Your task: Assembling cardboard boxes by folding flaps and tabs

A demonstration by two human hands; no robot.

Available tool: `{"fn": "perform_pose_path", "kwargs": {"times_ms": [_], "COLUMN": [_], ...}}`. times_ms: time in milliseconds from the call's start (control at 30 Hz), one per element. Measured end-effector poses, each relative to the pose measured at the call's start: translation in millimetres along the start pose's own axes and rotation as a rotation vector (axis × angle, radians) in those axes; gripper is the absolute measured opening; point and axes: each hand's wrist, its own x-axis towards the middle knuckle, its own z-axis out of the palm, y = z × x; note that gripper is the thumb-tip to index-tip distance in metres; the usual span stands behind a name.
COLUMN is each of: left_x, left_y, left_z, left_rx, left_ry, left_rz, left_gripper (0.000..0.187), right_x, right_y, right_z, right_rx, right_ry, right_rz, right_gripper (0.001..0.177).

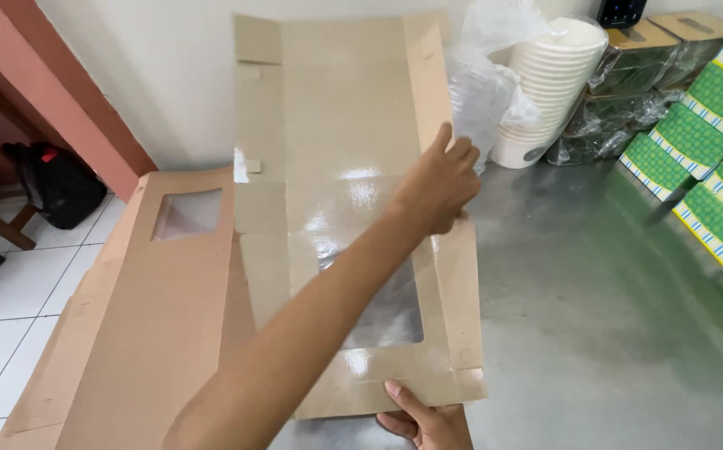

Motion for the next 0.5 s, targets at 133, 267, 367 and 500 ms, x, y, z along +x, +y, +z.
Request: {"fn": "perform_pose_path", "kwargs": {"times_ms": [133,267,367,500], "left_x": [-27,-79,-133,-194], "left_y": [57,114,124,127], "left_z": [43,55,19,-27], "left_rx": [-0.131,-0.405,-1.165,-1.48], "left_ry": [0.154,0.121,-0.284,-0.27], "left_rz": [-0.097,-0.264,-0.348,-0.439], "left_gripper": [0.056,0.071,0.058,0.05], "right_x": [5,-14,0,14], "right_y": [0,-17,-8,-9], "right_z": [-3,9,0,-17], "right_rx": [0.046,0.006,-0.04,-0.101], "right_ry": [0.083,0.103,0.04,-0.116], "right_rz": [0.067,0.145,0.107,0.235], "right_gripper": [0.045,0.057,0.065,0.051]}}
